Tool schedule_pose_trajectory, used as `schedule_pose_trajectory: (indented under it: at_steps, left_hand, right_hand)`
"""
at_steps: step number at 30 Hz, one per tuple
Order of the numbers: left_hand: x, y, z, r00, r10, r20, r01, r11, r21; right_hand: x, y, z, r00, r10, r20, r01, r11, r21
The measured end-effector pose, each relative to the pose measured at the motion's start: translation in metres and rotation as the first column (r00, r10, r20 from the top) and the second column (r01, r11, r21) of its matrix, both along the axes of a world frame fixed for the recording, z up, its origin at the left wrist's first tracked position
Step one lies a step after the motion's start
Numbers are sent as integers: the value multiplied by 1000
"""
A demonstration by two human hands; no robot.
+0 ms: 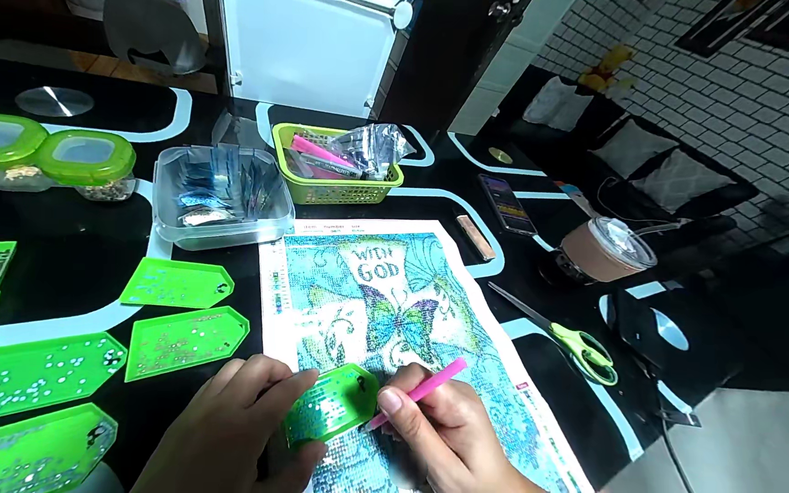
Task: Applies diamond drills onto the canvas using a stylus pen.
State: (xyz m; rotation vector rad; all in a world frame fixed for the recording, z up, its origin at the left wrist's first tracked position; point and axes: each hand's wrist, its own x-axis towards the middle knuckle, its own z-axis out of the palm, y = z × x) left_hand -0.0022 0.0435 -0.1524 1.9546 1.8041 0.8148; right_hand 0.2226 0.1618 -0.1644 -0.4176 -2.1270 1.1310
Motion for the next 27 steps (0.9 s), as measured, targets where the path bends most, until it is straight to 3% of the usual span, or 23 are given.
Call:
schedule_pose_trajectory:
  at_steps: [6, 27]
  left_hand:
    - [0, 0, -2, 1000, 5, -17, -5, 1000, 25]
    - [0, 0, -1, 1000, 5, -22, -5, 1000, 21]
  right_hand:
    - [0, 0, 0, 1000, -16, 11, 16, 999, 37]
    - [0, 1, -3, 999, -29, -37, 27, 998, -65]
